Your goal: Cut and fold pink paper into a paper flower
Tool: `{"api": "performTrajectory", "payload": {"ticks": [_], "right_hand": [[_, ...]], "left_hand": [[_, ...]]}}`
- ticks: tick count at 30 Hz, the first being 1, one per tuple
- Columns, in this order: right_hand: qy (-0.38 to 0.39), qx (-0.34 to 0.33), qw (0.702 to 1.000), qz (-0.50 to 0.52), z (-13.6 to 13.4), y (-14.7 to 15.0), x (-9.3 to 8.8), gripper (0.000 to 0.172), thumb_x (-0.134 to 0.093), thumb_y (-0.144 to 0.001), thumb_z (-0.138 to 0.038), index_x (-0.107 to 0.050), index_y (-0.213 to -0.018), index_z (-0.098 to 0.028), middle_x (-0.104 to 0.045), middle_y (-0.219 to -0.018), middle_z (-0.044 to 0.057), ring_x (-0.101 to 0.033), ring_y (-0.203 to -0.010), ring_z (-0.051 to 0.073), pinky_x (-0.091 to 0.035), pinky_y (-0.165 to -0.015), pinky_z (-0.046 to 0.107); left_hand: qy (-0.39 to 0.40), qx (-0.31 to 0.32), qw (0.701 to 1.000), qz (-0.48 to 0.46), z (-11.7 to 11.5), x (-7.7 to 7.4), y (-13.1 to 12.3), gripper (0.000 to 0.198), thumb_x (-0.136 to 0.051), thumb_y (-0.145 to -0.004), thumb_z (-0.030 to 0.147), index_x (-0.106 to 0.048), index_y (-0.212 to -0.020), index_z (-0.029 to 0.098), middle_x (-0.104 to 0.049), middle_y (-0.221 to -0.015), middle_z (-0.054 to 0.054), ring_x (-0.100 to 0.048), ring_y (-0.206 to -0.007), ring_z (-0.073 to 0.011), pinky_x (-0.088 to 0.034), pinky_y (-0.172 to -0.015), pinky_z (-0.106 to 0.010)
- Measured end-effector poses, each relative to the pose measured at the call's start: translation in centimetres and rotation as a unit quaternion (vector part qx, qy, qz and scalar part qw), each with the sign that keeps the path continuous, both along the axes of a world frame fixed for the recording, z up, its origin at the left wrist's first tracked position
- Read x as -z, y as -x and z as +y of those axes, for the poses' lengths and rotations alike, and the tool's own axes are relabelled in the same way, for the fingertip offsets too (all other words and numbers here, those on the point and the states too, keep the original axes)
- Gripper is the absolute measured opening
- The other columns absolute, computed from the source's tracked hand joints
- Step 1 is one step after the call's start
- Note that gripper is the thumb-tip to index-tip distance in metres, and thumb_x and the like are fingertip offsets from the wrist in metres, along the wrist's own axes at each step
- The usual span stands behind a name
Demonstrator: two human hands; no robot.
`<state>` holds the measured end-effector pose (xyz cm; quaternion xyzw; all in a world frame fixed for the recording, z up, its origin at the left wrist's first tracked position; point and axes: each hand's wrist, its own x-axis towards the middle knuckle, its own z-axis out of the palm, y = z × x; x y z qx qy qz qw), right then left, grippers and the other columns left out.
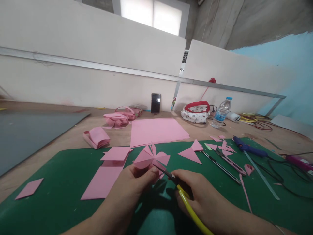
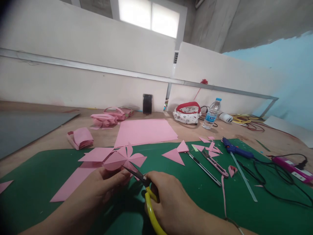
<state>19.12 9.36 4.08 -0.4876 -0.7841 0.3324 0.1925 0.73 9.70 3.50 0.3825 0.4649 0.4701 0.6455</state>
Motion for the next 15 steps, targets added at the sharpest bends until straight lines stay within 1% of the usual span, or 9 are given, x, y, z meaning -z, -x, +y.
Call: {"api": "performTrajectory", "payload": {"ticks": [4, 7, 12, 15], "right_hand": [[-0.004, -0.003, 1.0, 0.001, -0.02, -0.05, 0.03, 0.016, -0.056, -0.08, -0.01, -0.062, -0.092, -0.018, -0.065, -0.084, 0.002, -0.051, -0.071, 0.014, -0.038, -0.062, 0.022], [-0.002, -0.006, 1.0, 0.001, 0.01, -0.04, 0.0, 0.015, -0.055, -0.08, -0.01, -0.062, -0.09, -0.018, -0.065, -0.083, 0.002, -0.051, -0.071, 0.014, -0.038, -0.062, 0.023], [-0.01, -0.009, 1.0, -0.009, 0.05, -0.09, 0.27, 0.014, -0.054, -0.078, -0.009, -0.06, -0.087, -0.018, -0.064, -0.082, 0.0, -0.051, -0.071, 0.014, -0.038, -0.061, 0.023], [-0.017, -0.01, 1.0, -0.014, 0.05, -0.17, 0.44, 0.016, -0.054, -0.078, -0.008, -0.06, -0.087, -0.019, -0.064, -0.082, 0.001, -0.052, -0.072, 0.015, -0.038, -0.062, 0.023]], "left_hand": [[-0.002, 0.002, 1.0, -0.006, -0.02, -0.15, -0.02, 0.009, -0.074, -0.071, 0.028, -0.072, -0.073, 0.018, -0.064, -0.068, 0.001, -0.051, -0.069, -0.015, -0.038, -0.065, -0.026], [-0.002, -0.002, 1.0, -0.003, 0.0, -0.09, -0.04, 0.012, -0.076, -0.068, 0.028, -0.07, -0.067, 0.018, -0.062, -0.064, 0.001, -0.048, -0.064, -0.0139, -0.037, -0.061, -0.026], [-0.002, 0.01, 1.0, -0.014, 0.04, -0.02, -0.04, 0.012, -0.075, -0.07, 0.029, -0.07, -0.069, 0.018, -0.064, -0.069, 0.001, -0.052, -0.071, -0.0146, -0.039, -0.067, -0.026], [0.004, 0.013, 1.0, -0.013, 0.06, 0.07, 0.04, 0.01, -0.074, -0.071, 0.027, -0.07, -0.07, 0.018, -0.063, -0.068, 0.002, -0.05, -0.069, -0.0132, -0.038, -0.065, -0.024]]}}
